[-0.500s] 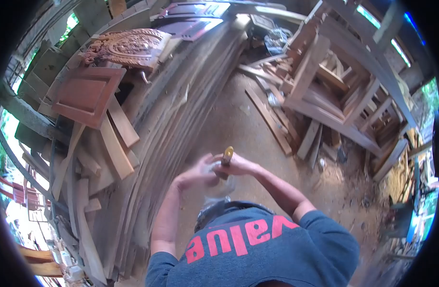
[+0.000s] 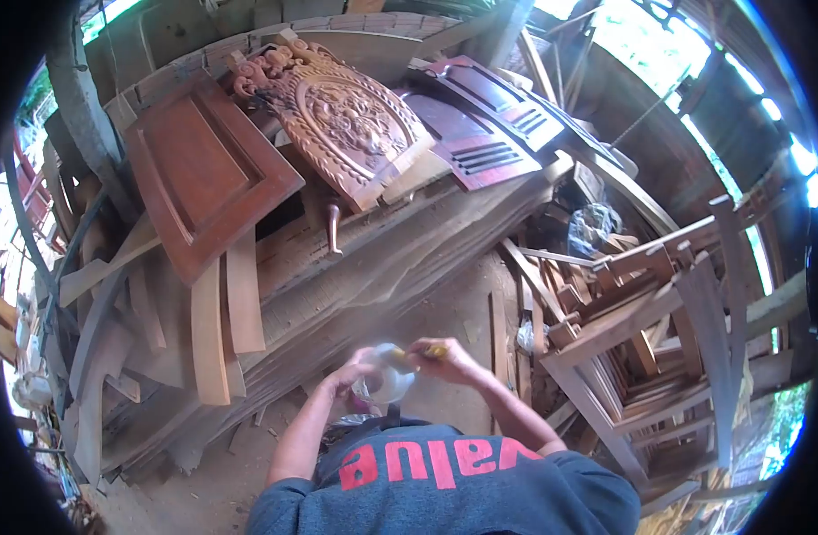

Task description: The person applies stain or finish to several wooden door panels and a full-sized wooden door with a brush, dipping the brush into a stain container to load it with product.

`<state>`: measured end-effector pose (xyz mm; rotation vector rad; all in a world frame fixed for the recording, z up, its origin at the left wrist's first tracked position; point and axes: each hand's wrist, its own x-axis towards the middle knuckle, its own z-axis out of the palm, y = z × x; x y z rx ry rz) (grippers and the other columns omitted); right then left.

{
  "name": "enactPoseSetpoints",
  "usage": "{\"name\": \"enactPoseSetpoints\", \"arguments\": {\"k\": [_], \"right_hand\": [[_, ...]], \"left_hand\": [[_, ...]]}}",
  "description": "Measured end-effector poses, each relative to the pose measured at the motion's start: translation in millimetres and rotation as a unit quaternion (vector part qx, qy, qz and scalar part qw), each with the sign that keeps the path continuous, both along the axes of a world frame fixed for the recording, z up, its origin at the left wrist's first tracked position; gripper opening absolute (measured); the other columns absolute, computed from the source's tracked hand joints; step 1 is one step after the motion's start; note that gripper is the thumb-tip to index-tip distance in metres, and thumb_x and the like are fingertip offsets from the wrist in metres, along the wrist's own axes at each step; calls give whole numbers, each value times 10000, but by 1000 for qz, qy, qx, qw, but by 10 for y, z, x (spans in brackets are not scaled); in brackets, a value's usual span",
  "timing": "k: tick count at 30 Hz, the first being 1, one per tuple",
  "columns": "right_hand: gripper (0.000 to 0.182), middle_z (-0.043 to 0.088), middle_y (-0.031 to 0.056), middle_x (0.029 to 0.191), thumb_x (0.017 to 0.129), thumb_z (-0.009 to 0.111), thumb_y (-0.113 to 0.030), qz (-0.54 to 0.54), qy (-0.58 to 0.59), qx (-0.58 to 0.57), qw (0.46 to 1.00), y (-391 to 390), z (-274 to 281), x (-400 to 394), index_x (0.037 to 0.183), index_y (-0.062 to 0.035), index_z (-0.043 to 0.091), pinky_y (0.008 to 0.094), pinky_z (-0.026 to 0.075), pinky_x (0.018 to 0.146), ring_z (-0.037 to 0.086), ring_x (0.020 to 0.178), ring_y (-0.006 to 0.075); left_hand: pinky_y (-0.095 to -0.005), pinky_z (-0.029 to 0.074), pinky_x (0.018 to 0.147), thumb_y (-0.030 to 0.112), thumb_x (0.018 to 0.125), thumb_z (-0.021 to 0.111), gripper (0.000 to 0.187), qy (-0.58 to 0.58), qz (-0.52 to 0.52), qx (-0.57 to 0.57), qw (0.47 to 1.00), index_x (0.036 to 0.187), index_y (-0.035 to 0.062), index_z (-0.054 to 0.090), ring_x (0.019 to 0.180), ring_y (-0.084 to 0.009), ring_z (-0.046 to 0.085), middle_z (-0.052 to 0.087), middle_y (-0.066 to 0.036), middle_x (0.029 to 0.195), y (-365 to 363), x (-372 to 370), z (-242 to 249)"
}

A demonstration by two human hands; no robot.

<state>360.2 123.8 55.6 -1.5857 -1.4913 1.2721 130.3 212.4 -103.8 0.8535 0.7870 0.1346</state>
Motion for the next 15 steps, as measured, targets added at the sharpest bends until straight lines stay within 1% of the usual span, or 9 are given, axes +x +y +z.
{"name": "enactPoseSetpoints", "arguments": {"k": [1,4,6,8,9,11,12,14,15], "right_hand": [[175,668,14,822,915,651,-196,-21,3,-34,999,218,111,92,1025,-62,675,253,490,633,576,711,64],[249,640,-2,749,914,644,-284,-83,27,11,996,985,453,498,992,-50,679,243,472,560,572,651,60],[270,627,-11,718,925,630,-324,-122,22,121,985,1619,515,831,993,-67,675,230,463,527,571,619,63],[274,622,-16,695,925,630,-334,-171,12,177,969,2323,589,1209,1003,-77,680,222,453,503,558,585,55],[278,630,-7,697,926,629,-333,-185,69,183,963,2718,532,1451,1021,-77,683,224,460,504,563,581,63],[255,641,0,719,937,617,-292,-231,-36,262,936,3308,689,1626,1055,-75,681,245,487,512,596,644,75],[252,670,54,757,928,626,-273,-238,-76,268,930,3597,679,1745,1082,-79,673,274,513,570,639,694,120],[239,671,72,808,895,643,-202,-175,-194,480,838,4177,392,1931,1084,-56,666,349,518,594,652,739,151],[171,656,104,784,865,628,-109,-117,-296,485,815,4232,399,1873,1020,-56,676,389,503,632,650,712,228]], "left_hand": [[-411,351,1085,150,707,703,862,7,7,2,1000,1448,73,269,1307,-256,393,425,-132,1350,73,-72,44],[-442,371,1073,134,721,667,837,-77,109,-11,991,1452,91,260,1294,-271,415,439,-129,1346,235,-263,172],[-436,478,981,97,763,620,687,-122,173,-85,974,1394,93,348,1167,-263,539,501,-128,1305,321,-501,93],[-425,522,926,73,784,588,595,-166,185,-143,958,1349,64,399,1098,-261,591,544,-131,1253,410,-749,12],[-426,522,925,79,788,587,573,-123,211,-128,961,1335,55,417,1087,-262,597,557,-131,1235,453,-842,189],[-424,526,916,109,811,593,523,-42,278,-131,951,1310,42,452,1070,-262,607,579,-128,1204,474,-1059,545],[-422,530,907,134,830,600,497,-5,316,-149,937,1300,39,467,1063,-261,611,588,-125,1191,486,-1160,644],[-419,530,904,205,869,613,456,-14,362,-122,924,1277,36,499,1042,-252,620,609,-116,1160,547,-1179,933],[-421,534,893,272,896,616,449,-2,400,-84,913,1263,35,514,1021,-249,628,620,-116,1145,565,-1150,1016]]}}
